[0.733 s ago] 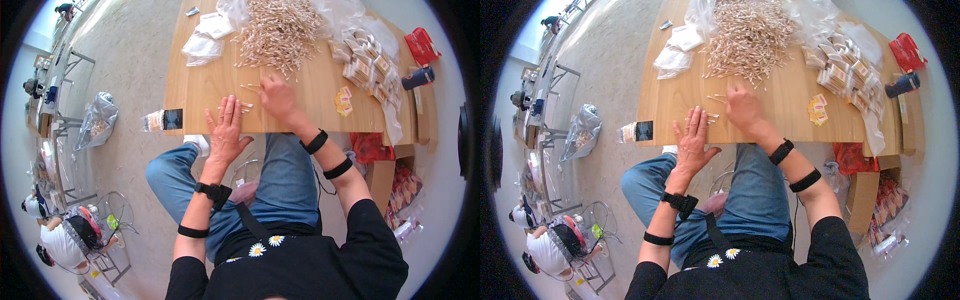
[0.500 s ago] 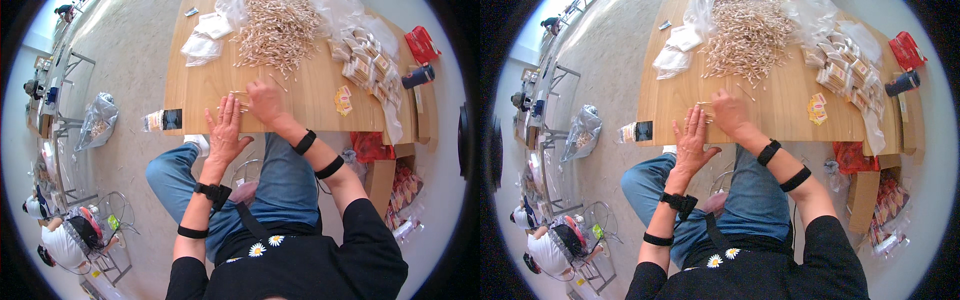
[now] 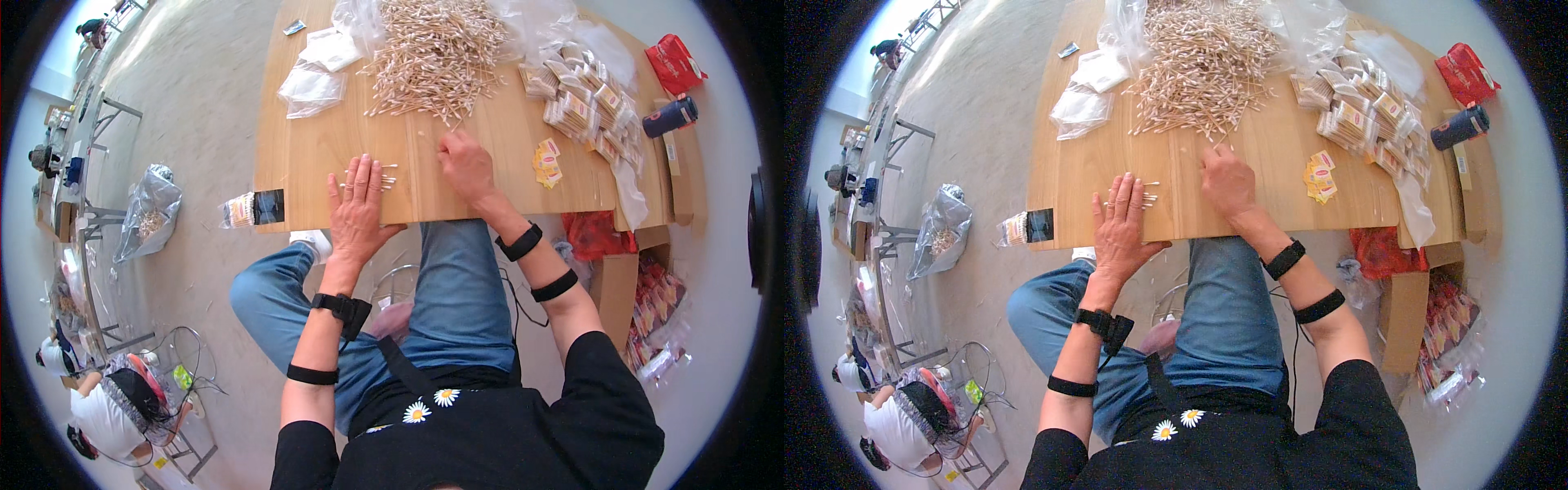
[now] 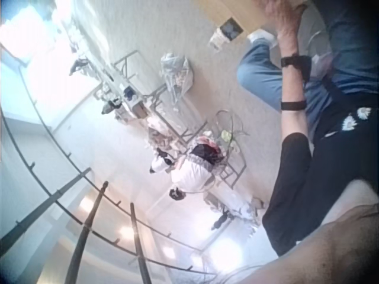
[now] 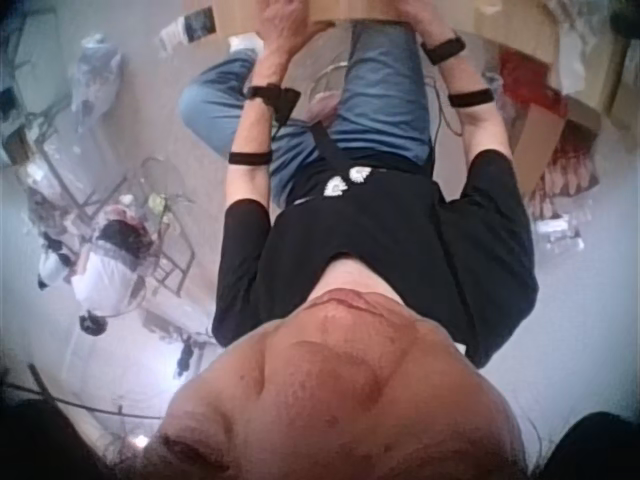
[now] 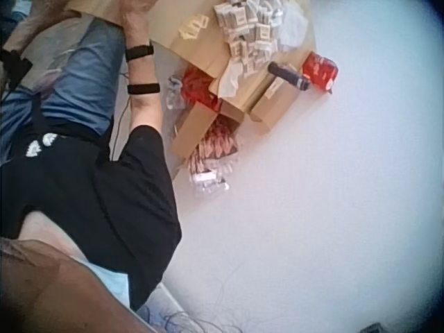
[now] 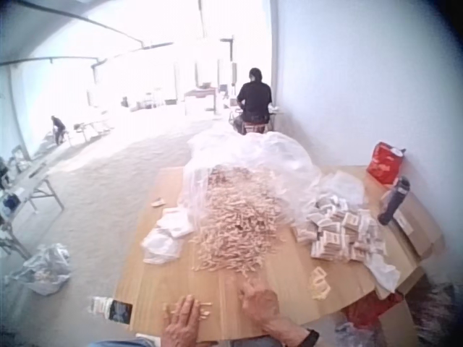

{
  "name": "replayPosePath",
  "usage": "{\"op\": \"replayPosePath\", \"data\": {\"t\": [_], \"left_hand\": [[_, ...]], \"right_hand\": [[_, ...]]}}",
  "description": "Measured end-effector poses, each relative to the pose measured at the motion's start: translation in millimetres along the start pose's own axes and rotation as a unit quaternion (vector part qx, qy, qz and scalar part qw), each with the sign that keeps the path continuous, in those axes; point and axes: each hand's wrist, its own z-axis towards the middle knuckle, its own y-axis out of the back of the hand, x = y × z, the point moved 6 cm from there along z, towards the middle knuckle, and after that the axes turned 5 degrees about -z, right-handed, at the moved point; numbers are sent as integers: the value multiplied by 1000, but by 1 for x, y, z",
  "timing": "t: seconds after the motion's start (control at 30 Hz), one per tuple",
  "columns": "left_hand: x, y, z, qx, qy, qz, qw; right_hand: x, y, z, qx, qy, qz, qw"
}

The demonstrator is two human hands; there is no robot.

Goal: The recorder is counting and packing cotton swabs into small plastic bags.

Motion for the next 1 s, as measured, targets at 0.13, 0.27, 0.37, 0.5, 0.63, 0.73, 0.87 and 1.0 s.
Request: {"op": "replayPosePath", "data": {"t": [0.13,0.27,0.37,0.5,0.63,0.73,0.87,1.0], "left_hand": [[1,-1,0,-19,-7,19,1000],[-2,-2,1,-26,-9,24,999],[-3,-1,1,-30,-15,32,999],[0,0,-1,-37,-9,29,999],[-1,0,0,-37,-10,41,998],[-1,-1,0,-39,-14,41,998],[1,-1,-1,-34,-9,38,999],[-1,0,-1,-51,-17,25,998]], "right_hand": [[-14,9,18,-17,-71,8,997],[-29,12,32,-36,-114,-77,990],[-40,3,26,-24,-117,-88,989],[-32,0,3,15,-73,-37,997],[-17,2,-8,-23,-7,21,999],[-6,8,-10,-31,2,28,999],[13,16,-23,-10,-7,27,1000],[20,23,-26,-33,8,24,999]]}}
